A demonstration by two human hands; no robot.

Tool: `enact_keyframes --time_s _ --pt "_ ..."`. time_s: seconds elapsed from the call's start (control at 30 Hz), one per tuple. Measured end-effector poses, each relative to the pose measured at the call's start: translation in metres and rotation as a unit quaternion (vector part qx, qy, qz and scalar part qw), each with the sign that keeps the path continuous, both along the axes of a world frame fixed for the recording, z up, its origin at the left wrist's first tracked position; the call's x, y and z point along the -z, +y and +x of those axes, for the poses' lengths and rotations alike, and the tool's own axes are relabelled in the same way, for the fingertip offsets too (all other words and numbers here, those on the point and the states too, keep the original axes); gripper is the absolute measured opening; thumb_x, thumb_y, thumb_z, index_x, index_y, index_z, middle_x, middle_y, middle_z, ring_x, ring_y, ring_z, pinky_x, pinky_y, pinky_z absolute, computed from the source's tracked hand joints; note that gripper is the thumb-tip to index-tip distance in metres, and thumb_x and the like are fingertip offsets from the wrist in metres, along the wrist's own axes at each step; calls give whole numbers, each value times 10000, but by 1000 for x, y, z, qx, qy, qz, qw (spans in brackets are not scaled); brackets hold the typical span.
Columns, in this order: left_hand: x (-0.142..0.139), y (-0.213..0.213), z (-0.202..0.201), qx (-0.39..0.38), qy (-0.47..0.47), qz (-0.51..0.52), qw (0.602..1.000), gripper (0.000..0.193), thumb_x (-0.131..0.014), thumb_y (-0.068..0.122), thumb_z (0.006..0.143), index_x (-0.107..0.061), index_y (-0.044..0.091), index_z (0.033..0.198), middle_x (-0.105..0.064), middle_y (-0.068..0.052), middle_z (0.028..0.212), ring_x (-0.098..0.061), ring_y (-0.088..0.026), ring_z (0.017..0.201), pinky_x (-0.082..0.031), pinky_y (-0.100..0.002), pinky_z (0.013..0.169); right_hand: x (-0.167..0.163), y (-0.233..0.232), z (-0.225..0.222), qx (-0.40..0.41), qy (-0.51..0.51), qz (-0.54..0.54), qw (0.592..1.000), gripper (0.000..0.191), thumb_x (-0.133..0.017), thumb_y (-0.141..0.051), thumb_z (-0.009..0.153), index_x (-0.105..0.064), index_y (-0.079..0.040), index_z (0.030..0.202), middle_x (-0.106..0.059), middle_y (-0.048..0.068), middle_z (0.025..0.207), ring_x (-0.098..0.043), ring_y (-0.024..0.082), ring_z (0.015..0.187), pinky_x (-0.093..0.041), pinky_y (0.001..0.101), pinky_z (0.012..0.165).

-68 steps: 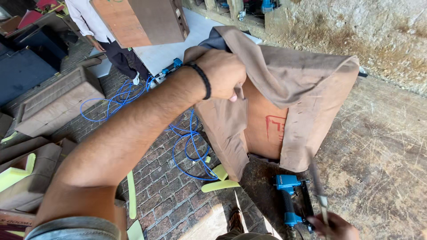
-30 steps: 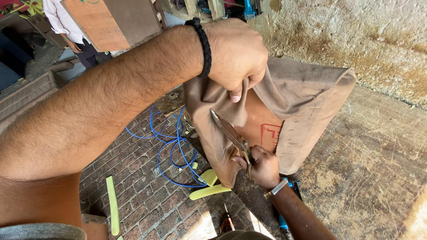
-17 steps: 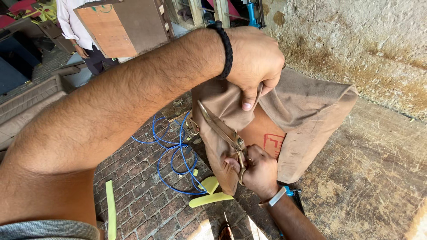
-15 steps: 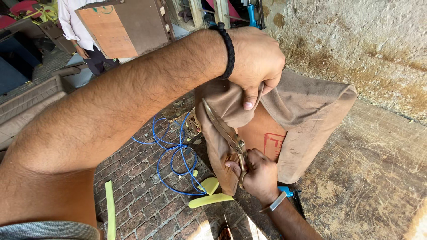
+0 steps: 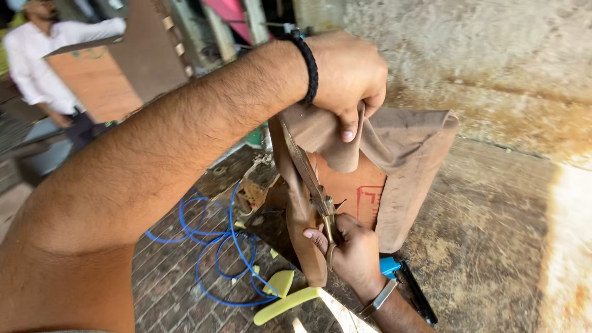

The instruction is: The person staples brown fabric onto a wooden furniture frame using a pneumatic staple gun, then trims excess fabric with scissors. The person folds and staples the fabric at the corners to create a neat finish.

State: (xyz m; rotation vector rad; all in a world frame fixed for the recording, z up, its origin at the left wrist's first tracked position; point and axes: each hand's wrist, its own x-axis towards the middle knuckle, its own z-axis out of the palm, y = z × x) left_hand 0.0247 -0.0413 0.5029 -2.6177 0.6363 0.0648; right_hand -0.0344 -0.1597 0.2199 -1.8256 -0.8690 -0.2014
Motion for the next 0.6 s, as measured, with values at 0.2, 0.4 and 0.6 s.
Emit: enact_keyframes --time_s 0.2,0.4,0.6 --pt "-10 1 -12 90 -24 -35 995 333 -944 391 596 -805 221 847 -756 8 820 -718 -217 832 -560 -433 693 -37 12 -18 128 -94 -47 986 584 -832 -574 700 -580 -47 684 -594 111 591 -621 323 545 -503 435 510" --pt "-31 -1 -39 213 -78 -120 966 374 -951 388 601 -796 215 894 -764 -1 824 -725 -219 822 -550 -433 685 -53 20 -52 236 -44 -63 969 579 -798 -610 726 -611 -68 649 -614 103 538 -641 295 506 -511 414 505" --pt "-39 1 -42 250 -148 -147 946 379 -905 453 678 -796 219 957 -778 -7 875 -750 -180 767 -592 -359 655 -77 25 -62 256 -75 -32 963 546 -827 -557 696 -629 -50 647 -603 110 518 -618 282 461 -487 396 466"
